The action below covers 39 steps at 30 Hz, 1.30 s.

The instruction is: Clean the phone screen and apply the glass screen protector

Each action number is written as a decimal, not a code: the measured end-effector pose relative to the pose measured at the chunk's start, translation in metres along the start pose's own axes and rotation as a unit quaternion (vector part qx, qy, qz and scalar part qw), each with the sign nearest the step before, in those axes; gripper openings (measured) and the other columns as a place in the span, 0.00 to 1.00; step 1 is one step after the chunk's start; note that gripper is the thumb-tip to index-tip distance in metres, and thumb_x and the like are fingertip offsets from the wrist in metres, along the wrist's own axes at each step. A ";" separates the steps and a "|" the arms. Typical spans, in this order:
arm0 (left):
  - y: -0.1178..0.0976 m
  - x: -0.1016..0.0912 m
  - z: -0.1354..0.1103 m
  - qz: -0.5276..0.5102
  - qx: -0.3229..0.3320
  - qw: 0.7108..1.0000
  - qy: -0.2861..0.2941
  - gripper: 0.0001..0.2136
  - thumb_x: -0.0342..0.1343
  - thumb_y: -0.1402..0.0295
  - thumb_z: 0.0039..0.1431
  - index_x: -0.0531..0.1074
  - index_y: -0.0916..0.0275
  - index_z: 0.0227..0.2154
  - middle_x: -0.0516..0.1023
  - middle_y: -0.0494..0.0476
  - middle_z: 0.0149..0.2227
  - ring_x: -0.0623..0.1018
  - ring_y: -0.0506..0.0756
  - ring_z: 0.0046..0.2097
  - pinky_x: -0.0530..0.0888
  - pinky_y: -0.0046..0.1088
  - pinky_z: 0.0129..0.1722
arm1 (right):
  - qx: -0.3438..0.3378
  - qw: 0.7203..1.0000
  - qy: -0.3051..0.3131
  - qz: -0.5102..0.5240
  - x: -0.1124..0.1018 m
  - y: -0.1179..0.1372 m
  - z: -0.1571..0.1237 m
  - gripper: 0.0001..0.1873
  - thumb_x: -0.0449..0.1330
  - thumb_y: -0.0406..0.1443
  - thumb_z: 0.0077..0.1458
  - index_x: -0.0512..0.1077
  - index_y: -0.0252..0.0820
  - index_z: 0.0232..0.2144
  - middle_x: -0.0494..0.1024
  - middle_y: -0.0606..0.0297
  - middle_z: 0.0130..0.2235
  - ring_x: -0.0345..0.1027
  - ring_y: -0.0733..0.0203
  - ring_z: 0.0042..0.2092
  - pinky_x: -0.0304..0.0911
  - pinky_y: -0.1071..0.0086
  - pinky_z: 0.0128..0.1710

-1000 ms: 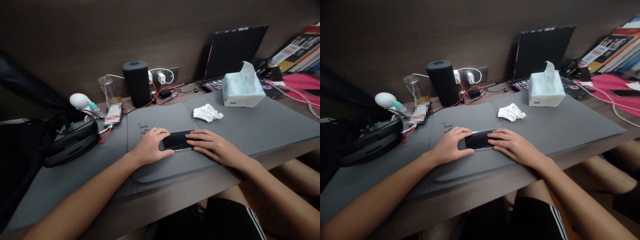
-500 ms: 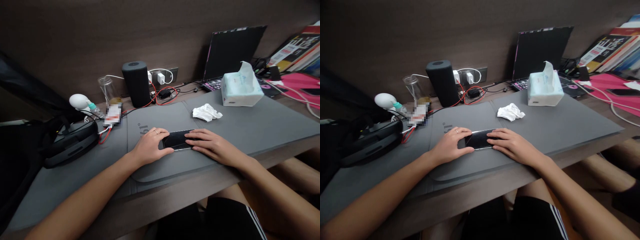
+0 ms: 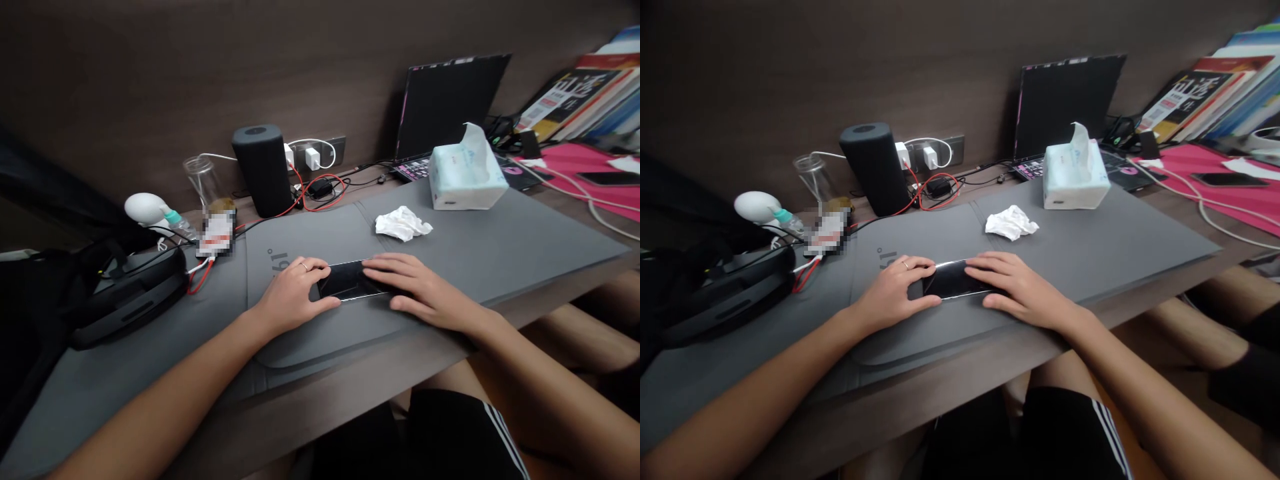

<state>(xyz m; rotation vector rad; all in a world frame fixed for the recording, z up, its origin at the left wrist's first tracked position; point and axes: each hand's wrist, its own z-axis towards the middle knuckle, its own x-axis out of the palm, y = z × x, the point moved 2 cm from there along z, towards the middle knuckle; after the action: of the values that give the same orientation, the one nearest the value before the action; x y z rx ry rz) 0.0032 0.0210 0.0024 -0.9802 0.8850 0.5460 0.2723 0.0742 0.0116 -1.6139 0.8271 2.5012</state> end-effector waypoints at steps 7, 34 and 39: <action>-0.002 0.000 0.000 -0.003 -0.004 1.000 0.000 0.18 0.63 0.57 0.59 0.74 0.59 0.48 0.76 0.57 0.54 0.74 0.60 0.52 0.74 0.43 0.53 | 0.143 0.979 -0.148 -0.004 -0.020 -0.002 -0.032 0.23 0.49 0.49 0.68 0.67 0.55 0.61 0.74 0.60 0.59 0.67 0.47 0.59 0.63 0.48 0.59; -0.005 0.000 0.000 -0.003 -0.010 1.000 -0.007 0.18 0.62 0.59 0.59 0.72 0.59 0.50 0.76 0.58 0.54 0.73 0.61 0.54 0.71 0.45 0.56 | 0.150 0.986 -0.070 -0.027 -0.005 -0.011 -0.026 0.19 0.58 0.45 0.63 0.75 0.53 0.55 0.75 0.60 0.59 0.66 0.46 0.60 0.63 0.42 0.59; -0.007 -0.001 0.000 -0.007 -0.049 0.999 -0.001 0.27 0.64 0.60 0.57 0.65 0.58 0.57 0.77 0.59 0.53 0.74 0.63 0.54 0.72 0.47 0.55 | 0.168 0.983 -0.073 -0.019 -0.004 -0.008 -0.024 0.20 0.58 0.46 0.62 0.75 0.53 0.54 0.74 0.59 0.59 0.66 0.45 0.60 0.62 0.40 0.59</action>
<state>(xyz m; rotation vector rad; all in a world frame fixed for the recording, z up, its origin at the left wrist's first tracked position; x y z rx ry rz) 0.0082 0.0181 0.0066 -1.0734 0.8564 0.5823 0.2969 0.0713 0.0044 -1.3091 1.1142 2.2654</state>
